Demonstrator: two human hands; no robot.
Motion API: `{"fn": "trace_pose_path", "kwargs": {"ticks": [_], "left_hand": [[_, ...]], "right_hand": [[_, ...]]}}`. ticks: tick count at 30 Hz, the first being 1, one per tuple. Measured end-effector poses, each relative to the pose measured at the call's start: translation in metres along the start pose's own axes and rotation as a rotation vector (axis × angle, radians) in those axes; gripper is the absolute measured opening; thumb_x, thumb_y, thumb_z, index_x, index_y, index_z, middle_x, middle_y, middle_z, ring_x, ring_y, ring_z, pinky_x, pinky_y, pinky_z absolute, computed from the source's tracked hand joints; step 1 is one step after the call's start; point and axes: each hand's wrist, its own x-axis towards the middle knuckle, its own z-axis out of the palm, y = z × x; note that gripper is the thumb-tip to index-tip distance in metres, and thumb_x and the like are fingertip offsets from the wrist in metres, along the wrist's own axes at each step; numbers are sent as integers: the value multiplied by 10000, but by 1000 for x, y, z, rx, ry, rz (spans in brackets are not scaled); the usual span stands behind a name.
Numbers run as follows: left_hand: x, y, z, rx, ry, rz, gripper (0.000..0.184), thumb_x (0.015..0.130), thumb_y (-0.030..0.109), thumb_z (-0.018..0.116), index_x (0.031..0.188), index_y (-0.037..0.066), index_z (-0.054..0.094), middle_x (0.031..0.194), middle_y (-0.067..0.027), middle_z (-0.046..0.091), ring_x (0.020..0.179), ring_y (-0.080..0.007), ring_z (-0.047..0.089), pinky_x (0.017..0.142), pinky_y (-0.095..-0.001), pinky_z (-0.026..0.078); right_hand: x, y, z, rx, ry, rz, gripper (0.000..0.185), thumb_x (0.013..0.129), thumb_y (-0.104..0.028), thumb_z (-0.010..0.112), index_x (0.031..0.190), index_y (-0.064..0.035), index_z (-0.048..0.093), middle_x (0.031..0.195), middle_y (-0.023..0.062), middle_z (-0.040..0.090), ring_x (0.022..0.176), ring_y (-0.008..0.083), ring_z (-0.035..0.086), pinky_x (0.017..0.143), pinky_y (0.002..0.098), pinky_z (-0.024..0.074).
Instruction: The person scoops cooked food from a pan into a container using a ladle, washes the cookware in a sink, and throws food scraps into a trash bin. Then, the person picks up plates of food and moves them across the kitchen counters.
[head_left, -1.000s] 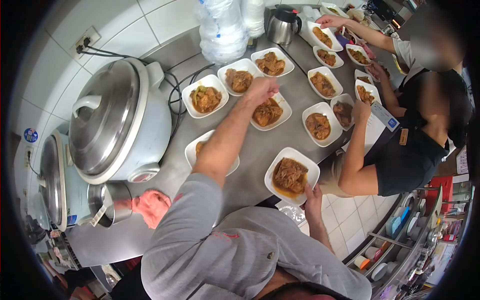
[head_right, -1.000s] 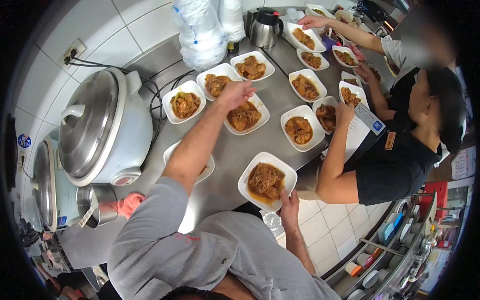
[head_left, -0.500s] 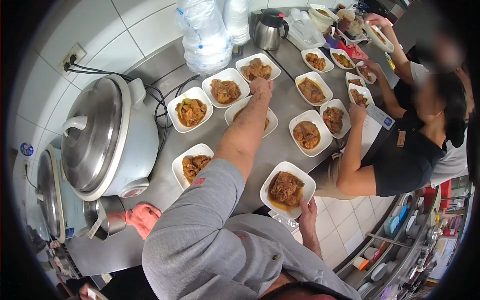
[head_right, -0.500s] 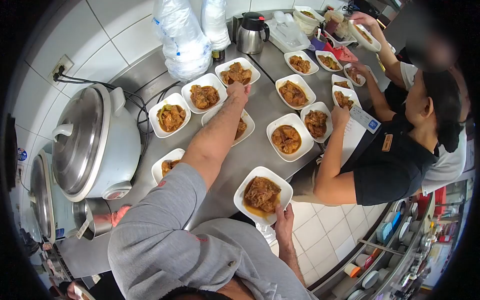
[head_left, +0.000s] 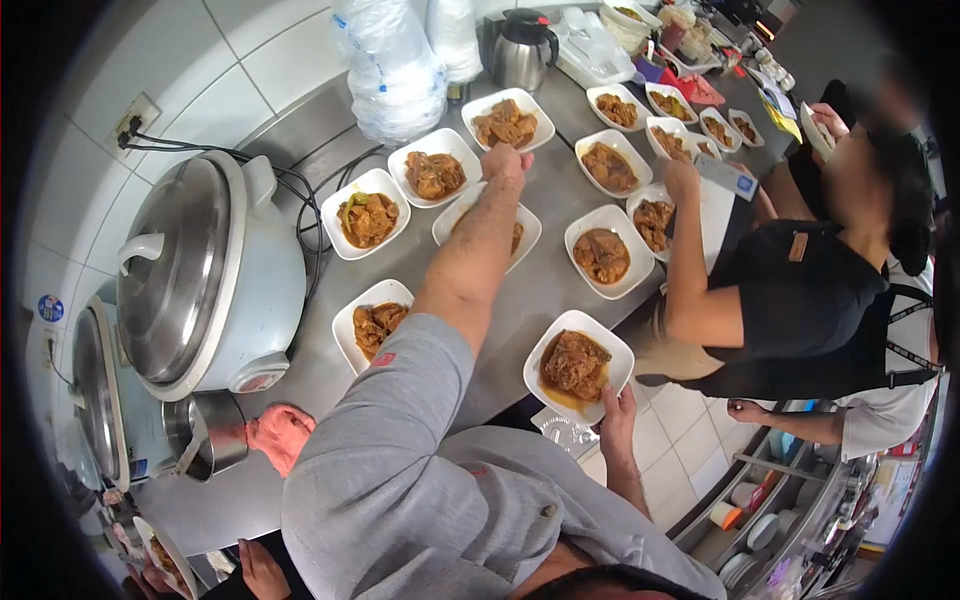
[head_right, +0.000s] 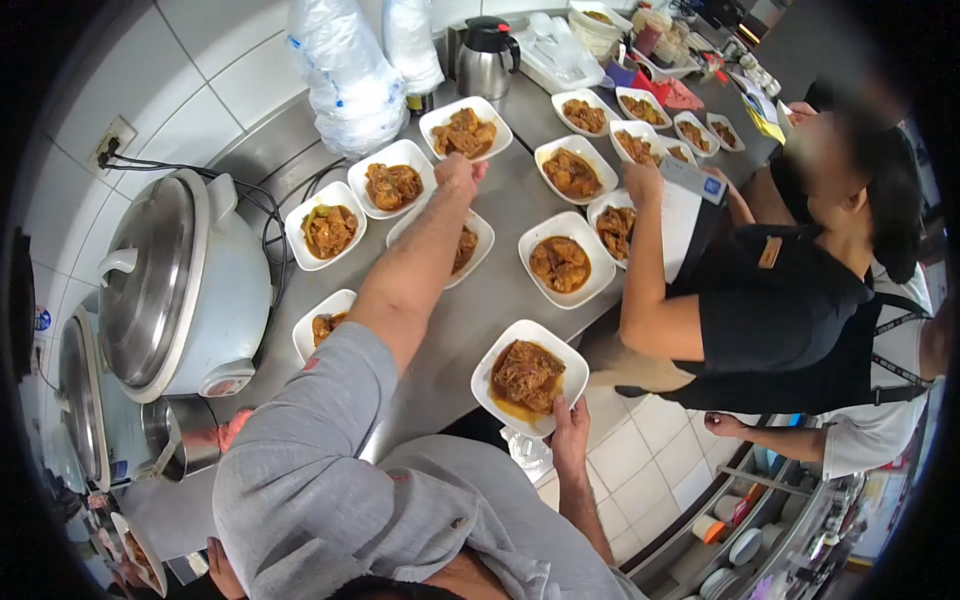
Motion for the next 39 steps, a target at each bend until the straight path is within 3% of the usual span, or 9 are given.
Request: {"fn": "trace_pose_path", "kwargs": {"ticks": [2,4,8,10,20,28,35,37,39], "left_hand": [[-7,8,-5,-79,-55,-8,242,853,81,351,959,-73,504,651,-176,589,484,-210,582,363,-255,450],[-23,23,-21,-18,-95,63,251,830,83,363,908,-107,507,634,-178,595,443,-207,577,316,-259,427],[-70,57,-79,146,-191,123,283,857,166,384,928,-86,493,637,-172,598,474,-205,589,371,-264,460],[-99,72,-122,202,-250,211,265,836,151,405,914,-86,495,648,-175,603,476,-206,589,377,-269,462],[-278,61,-343,220,97,219,277,821,177,490,935,-75,511,629,-118,588,454,-145,558,335,-236,412],[-381,1,-437,211,323,216,218,810,177,472,844,-35,510,576,-124,570,357,-151,484,305,-240,377],[-395,-49,-480,130,387,131,192,789,157,479,731,-19,528,575,-120,572,362,-162,496,304,-253,379],[-390,-56,-483,130,399,120,187,789,153,477,731,-17,527,575,-120,572,368,-163,501,308,-253,382],[-383,-65,-486,117,448,115,243,808,180,447,677,-8,528,553,-102,549,372,-160,484,319,-261,370]], "right_hand": [[7,5,0,-9,-7,8,284,898,-247,481,1088,-39,455,733,47,574,442,50,460,334,188,326],[17,21,6,-12,63,-214,288,899,-256,477,1088,-40,455,733,40,565,450,51,458,336,191,323],[20,-2,7,-55,-108,18,314,896,-276,478,1105,-45,445,813,31,545,566,52,488,394,185,368],[28,-3,19,-70,-78,-12,313,887,-284,487,1096,-53,456,772,22,536,511,44,458,365,183,324],[68,16,40,-113,-182,-92,248,907,-240,451,1046,-35,444,670,49,515,392,80,420,299,210,296],[53,10,58,-179,-272,2,295,910,-331,444,1033,-63,435,600,39,531,393,92,464,327,212,350],[56,10,53,-138,-385,162,394,904,-418,414,996,-39,469,582,62,529,395,121,495,337,238,380],[59,-1,55,-229,-255,24,430,903,-435,405,983,-22,492,577,65,525,388,124,494,327,242,377],[77,-3,48,-493,-58,-313,455,901,-416,436,1050,10,493,588,59,518,487,123,498,429,259,397]]}}
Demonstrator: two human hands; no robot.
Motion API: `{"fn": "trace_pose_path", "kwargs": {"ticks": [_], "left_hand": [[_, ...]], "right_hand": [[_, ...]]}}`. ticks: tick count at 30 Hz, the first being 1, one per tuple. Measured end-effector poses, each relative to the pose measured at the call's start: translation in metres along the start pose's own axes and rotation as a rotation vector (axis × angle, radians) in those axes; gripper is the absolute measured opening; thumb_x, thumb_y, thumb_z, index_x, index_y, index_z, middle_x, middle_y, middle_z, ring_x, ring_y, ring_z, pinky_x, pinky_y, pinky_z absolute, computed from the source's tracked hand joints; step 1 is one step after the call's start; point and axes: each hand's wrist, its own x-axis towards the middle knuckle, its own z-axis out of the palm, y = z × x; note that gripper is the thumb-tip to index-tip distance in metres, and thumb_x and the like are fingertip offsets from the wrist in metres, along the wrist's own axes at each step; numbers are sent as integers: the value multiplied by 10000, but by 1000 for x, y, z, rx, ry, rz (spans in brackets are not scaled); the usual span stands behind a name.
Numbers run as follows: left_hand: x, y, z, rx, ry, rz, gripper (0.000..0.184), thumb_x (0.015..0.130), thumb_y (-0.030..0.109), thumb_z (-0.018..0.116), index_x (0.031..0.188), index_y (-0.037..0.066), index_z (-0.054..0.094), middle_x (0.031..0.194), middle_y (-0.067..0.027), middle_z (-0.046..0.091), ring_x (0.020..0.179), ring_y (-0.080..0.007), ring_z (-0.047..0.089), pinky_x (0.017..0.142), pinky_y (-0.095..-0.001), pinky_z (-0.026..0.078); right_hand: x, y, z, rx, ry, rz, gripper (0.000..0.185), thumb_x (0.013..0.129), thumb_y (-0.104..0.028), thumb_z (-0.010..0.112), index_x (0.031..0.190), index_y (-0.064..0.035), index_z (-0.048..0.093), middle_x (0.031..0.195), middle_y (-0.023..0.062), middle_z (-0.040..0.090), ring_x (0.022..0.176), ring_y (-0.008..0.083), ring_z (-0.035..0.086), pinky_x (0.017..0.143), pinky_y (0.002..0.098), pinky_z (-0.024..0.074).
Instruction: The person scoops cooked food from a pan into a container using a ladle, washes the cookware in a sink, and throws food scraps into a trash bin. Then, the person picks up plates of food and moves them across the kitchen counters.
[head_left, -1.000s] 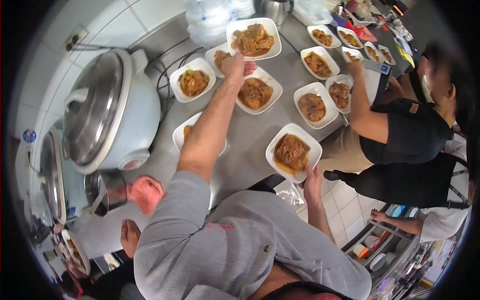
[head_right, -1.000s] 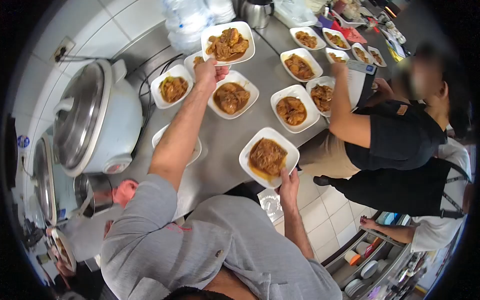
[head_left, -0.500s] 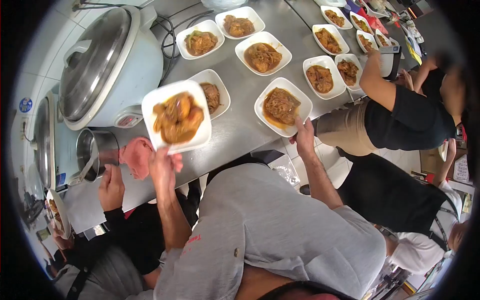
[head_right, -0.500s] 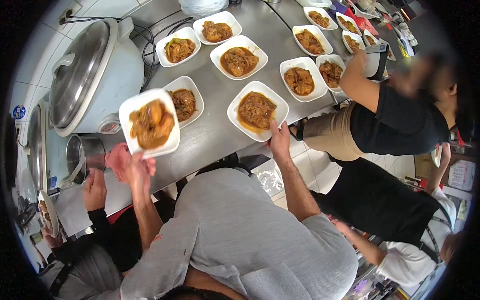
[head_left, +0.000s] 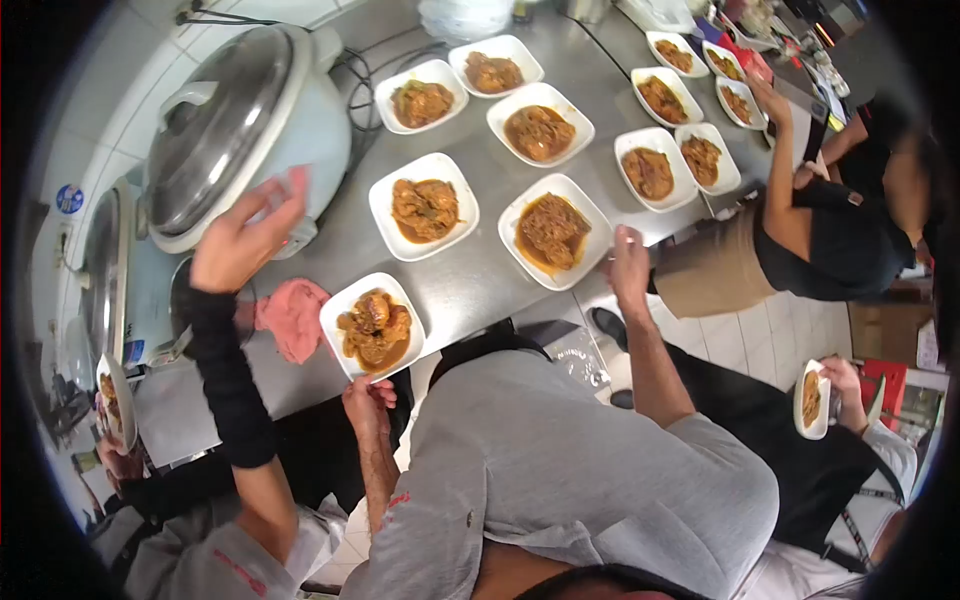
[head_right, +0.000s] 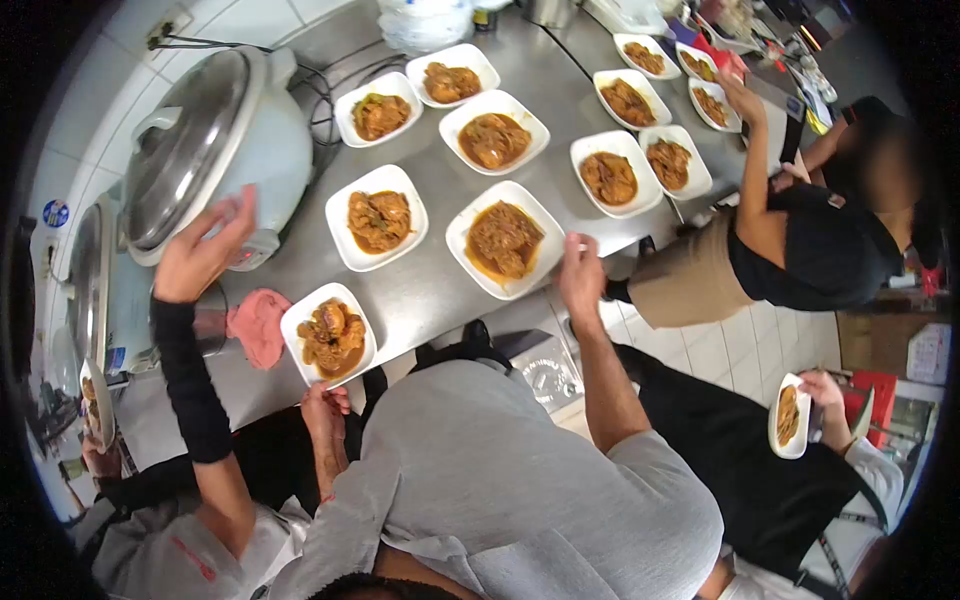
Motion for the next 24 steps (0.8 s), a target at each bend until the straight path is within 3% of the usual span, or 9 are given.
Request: {"fn": "trace_pose_path", "kwargs": {"ticks": [1,3,7,8,10,13,14,17,24], "left_hand": [[2,-3,0,-15,-5,0,244,812,182,441,677,0,532,556,-100,552,374,-159,488,321,-261,377],[8,-10,-2,-34,-22,6,239,814,188,440,697,5,538,564,-101,560,375,-159,490,321,-263,383],[16,-13,-5,-11,-55,39,251,825,220,433,784,-2,543,591,-102,586,402,-162,521,353,-259,401],[15,-11,-4,-14,-55,48,251,825,220,433,784,-2,543,591,-102,586,402,-162,521,353,-259,401],[11,-4,2,-43,-76,45,291,854,264,434,808,-1,544,592,-98,586,404,-162,522,367,-252,404],[7,3,6,-2,-45,5,368,883,338,429,802,-2,546,592,-94,584,412,-161,529,377,-250,409],[9,1,3,14,-56,-1,437,896,421,411,854,3,533,610,-92,588,421,-162,538,380,-251,413],[13,1,5,-69,-94,53,456,894,453,410,940,9,501,629,-98,589,430,-159,548,367,-244,417],[24,5,13,-31,-70,164,455,913,432,386,1015,-6,455,636,-121,577,417,-159,540,328,-243,418]], "right_hand": [[7,-4,2,-147,118,-171,453,899,-396,456,1076,20,490,608,60,520,544,118,501,478,262,404],[8,-29,5,32,163,-199,412,890,-334,503,1093,26,497,669,54,525,629,109,477,554,263,400],[16,-86,48,306,-30,-297,316,889,-244,499,1067,15,523,690,20,502,582,83,441,516,231,382],[2,-122,57,466,-151,-172,274,890,-229,485,1033,-1,534,666,6,488,522,59,424,450,212,353],[4,-148,84,448,-253,-175,244,887,-238,491,984,-20,542,650,-2,487,474,47,415,400,208,334],[3,-159,125,534,-477,-92,256,883,-262,505,982,-27,532,645,11,502,463,65,438,392,213,348],[-1,-161,136,535,-556,-66,266,882,-264,509,1000,-27,528,645,15,504,459,72,445,390,216,353],[-15,-163,157,489,-680,-47,273,882,-252,513,1031,-24,519,646,22,508,449,84,458,379,228,353],[18,-164,175,546,-665,59,293,882,-233,501,1057,1,489,647,42,509,452,101,487,365,234,378]]}}
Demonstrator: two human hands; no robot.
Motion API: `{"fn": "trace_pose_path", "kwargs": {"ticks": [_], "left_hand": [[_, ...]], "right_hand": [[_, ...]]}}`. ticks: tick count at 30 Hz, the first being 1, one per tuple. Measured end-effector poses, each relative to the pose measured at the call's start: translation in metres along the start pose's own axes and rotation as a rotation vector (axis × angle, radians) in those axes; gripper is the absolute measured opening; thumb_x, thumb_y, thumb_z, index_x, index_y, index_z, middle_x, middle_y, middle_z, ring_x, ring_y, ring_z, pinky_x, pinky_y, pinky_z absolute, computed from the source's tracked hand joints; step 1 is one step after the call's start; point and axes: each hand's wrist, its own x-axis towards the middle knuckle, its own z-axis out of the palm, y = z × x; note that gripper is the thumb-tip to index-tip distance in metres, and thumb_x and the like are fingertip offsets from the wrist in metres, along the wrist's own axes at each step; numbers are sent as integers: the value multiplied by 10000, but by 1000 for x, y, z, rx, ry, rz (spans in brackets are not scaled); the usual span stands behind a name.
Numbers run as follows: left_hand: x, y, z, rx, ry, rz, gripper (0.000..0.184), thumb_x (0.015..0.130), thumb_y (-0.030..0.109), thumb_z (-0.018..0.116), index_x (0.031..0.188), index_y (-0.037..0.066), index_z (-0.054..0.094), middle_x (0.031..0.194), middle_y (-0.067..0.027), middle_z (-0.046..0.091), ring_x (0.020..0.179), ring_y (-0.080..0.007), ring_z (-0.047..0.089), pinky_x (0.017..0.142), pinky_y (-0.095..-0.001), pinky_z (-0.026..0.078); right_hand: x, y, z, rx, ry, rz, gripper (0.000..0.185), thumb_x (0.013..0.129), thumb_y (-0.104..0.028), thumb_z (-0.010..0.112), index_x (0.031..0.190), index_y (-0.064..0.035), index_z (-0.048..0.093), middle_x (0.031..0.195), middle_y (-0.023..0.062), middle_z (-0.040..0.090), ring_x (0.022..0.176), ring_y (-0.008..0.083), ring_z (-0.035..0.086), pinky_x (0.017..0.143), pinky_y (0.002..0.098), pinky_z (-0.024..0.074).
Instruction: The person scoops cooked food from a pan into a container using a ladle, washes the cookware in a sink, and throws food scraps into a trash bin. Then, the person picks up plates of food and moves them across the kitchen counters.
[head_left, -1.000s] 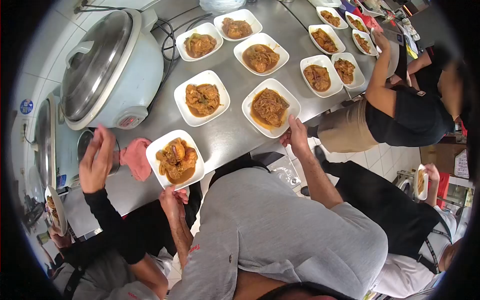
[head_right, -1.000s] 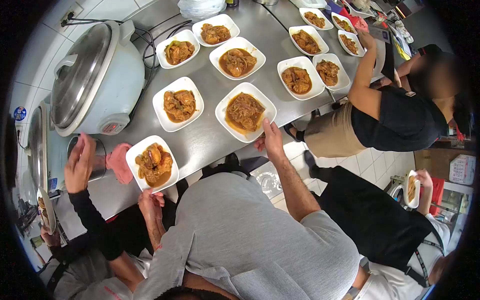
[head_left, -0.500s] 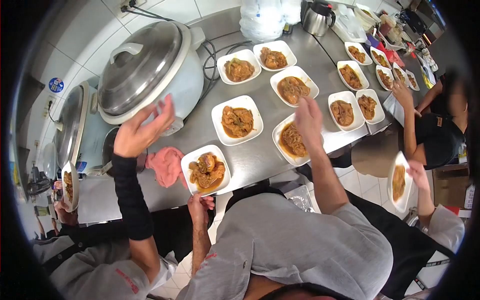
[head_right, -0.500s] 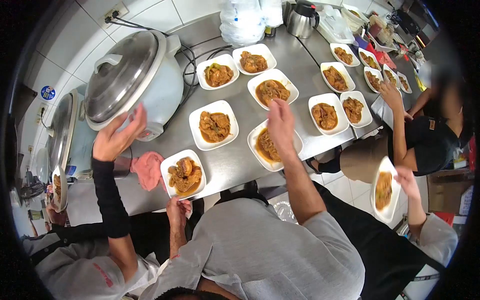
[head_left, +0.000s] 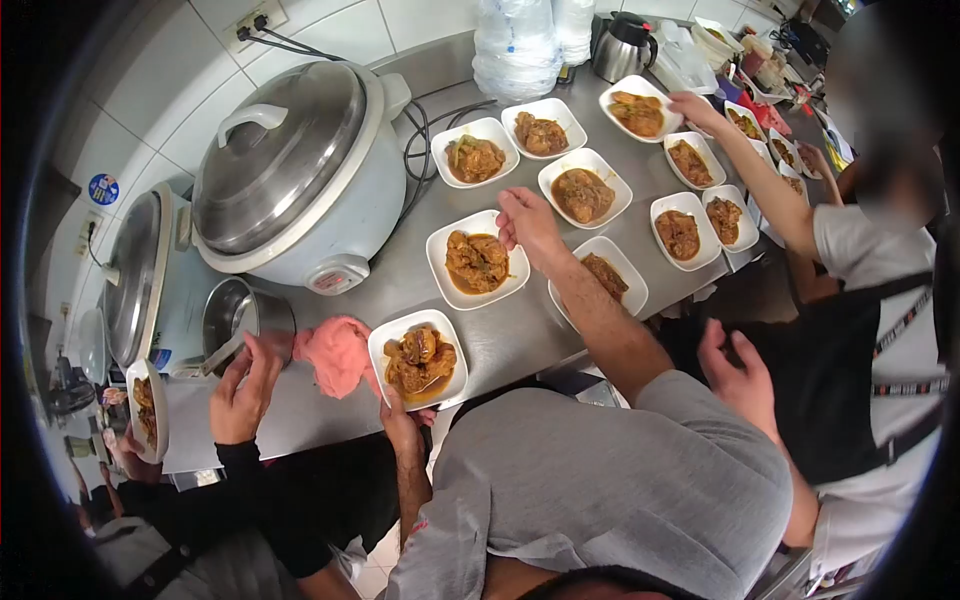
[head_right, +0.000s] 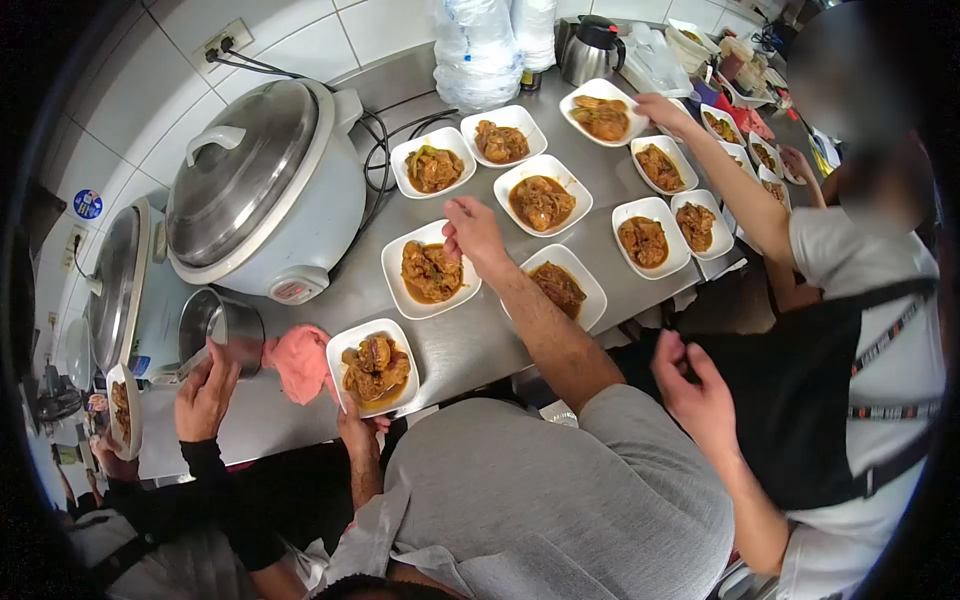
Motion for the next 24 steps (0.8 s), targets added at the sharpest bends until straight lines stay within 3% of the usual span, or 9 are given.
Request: {"fn": "trace_pose_path", "kwargs": {"ticks": [8,17,21,24], "left_hand": [[11,-2,-7,-49,7,8,451,921,423,372,988,-17,447,607,-117,562,390,-166,528,312,-244,410],[15,9,-4,-40,-19,12,519,896,493,383,950,-12,494,634,-112,577,427,-142,529,343,-225,403],[21,6,-9,-56,-34,6,522,891,505,386,927,-5,493,615,-103,571,422,-138,526,344,-225,404],[23,4,-13,-91,-48,-23,461,919,447,364,1015,4,449,627,-95,575,424,-140,541,355,-224,423]], "right_hand": [[49,14,-16,155,235,50,259,880,-227,472,1046,-30,446,745,46,485,492,154,528,409,263,433],[36,-13,4,227,174,-32,270,866,-210,468,1072,-40,426,777,56,472,568,173,548,483,294,458],[38,-1,-13,307,279,-57,337,881,-199,458,1151,-16,372,839,89,481,614,217,566,510,322,475],[46,2,-22,396,278,-12,335,890,-187,443,1163,-13,358,843,96,480,623,227,571,520,330,483]]}}
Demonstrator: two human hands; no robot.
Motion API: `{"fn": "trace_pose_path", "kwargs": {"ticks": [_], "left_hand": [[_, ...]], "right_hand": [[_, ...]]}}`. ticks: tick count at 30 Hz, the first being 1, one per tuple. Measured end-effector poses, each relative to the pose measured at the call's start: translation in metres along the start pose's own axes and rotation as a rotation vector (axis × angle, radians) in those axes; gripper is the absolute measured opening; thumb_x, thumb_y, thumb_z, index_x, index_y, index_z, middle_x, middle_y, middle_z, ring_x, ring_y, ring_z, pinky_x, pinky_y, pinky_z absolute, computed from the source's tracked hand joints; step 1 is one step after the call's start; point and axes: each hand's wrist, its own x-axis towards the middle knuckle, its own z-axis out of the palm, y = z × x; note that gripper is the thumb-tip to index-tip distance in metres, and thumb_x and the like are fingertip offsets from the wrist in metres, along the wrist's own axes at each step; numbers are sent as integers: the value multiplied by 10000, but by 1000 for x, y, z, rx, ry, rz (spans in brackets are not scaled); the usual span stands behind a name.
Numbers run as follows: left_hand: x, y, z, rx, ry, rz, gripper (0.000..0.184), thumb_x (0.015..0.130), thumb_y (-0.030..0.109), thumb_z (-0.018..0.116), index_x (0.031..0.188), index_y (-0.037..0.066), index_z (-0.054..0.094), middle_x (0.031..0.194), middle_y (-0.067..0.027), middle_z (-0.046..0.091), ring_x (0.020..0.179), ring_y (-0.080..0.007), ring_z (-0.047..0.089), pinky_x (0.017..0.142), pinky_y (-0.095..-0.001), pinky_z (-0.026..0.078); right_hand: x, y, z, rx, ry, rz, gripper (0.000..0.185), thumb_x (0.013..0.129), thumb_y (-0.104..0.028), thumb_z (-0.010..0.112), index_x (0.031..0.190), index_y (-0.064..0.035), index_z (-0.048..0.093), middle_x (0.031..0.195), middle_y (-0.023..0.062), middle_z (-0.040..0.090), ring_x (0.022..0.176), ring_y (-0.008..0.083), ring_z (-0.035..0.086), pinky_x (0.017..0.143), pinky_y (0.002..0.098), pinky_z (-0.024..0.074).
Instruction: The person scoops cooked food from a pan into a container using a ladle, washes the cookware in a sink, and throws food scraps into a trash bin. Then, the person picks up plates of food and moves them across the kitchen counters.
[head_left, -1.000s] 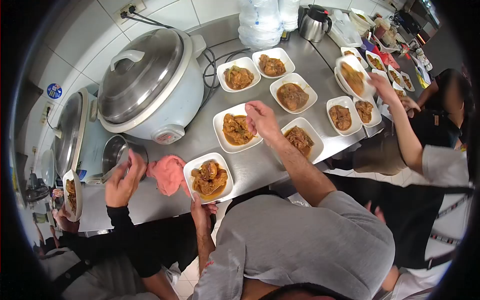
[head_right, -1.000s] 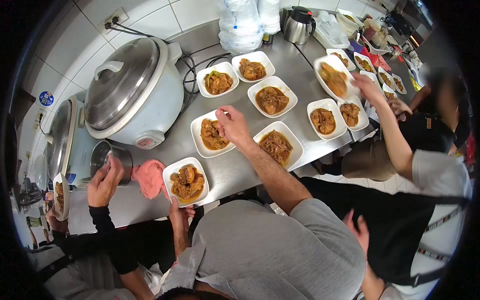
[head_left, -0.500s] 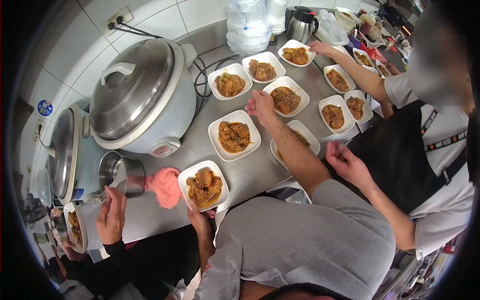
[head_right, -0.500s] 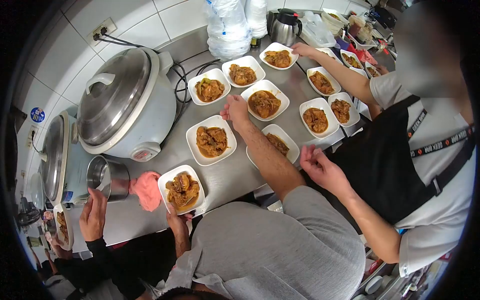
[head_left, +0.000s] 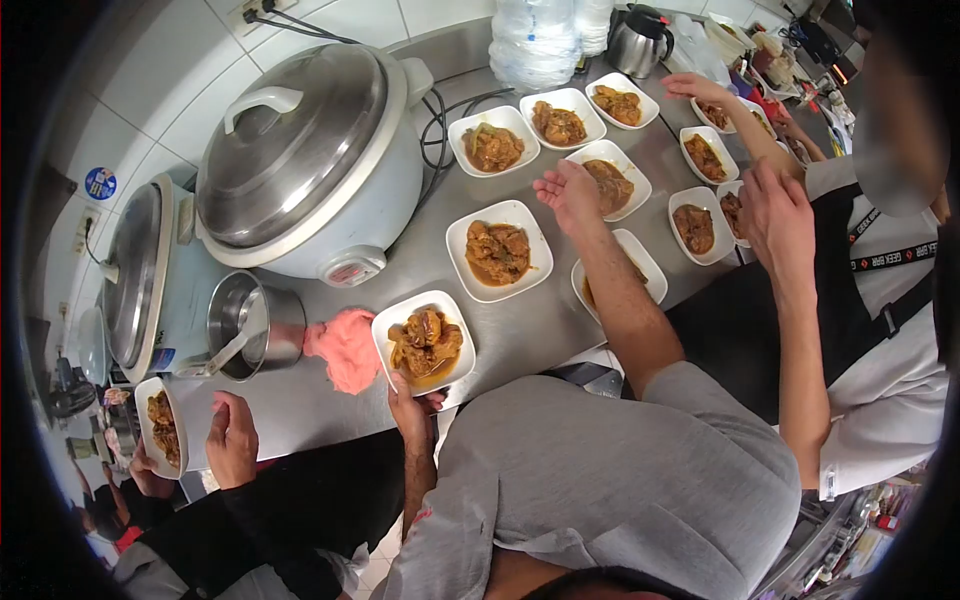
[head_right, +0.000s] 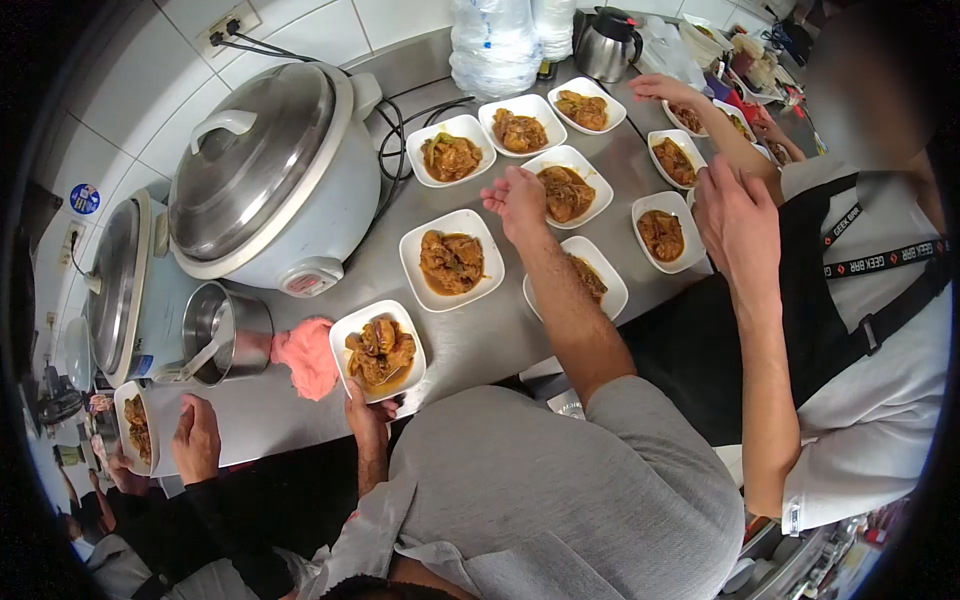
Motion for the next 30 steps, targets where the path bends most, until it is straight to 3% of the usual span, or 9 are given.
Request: {"fn": "trace_pose_path", "kwargs": {"ticks": [4,10,13,19,30], "left_hand": [[0,3,-2,4,-11,-19,446,923,437,360,1044,15,439,637,-96,576,422,-136,538,360,-221,421],[-3,9,2,14,-45,-20,486,920,461,344,1064,4,427,641,-104,571,431,-134,534,366,-220,421],[0,8,0,52,-22,-10,506,916,474,340,1073,-1,416,646,-106,569,436,-136,536,367,-222,425],[6,0,-5,64,-24,16,506,917,489,314,1036,11,429,604,-89,551,416,-134,516,346,-224,399],[0,17,5,73,-24,-5,530,910,500,324,1083,6,407,649,-97,561,437,-135,527,353,-225,407]], "right_hand": [[13,7,6,1,-28,47,304,895,-183,430,1136,-12,363,834,91,475,622,235,568,524,333,486],[32,15,18,-11,-72,73,221,881,-210,459,965,-10,415,838,108,447,660,246,552,527,352,494],[48,15,27,-151,17,103,322,884,-248,460,1058,20,415,836,119,463,654,256,558,531,353,513],[87,30,20,-331,-8,160,399,900,-300,429,1102,43,410,876,185,498,632,275,580,495,351,531],[120,42,17,-426,-35,203,298,902,-246,393,1037,8,470,789,154,576,564,235,575,462,335,518]]}}
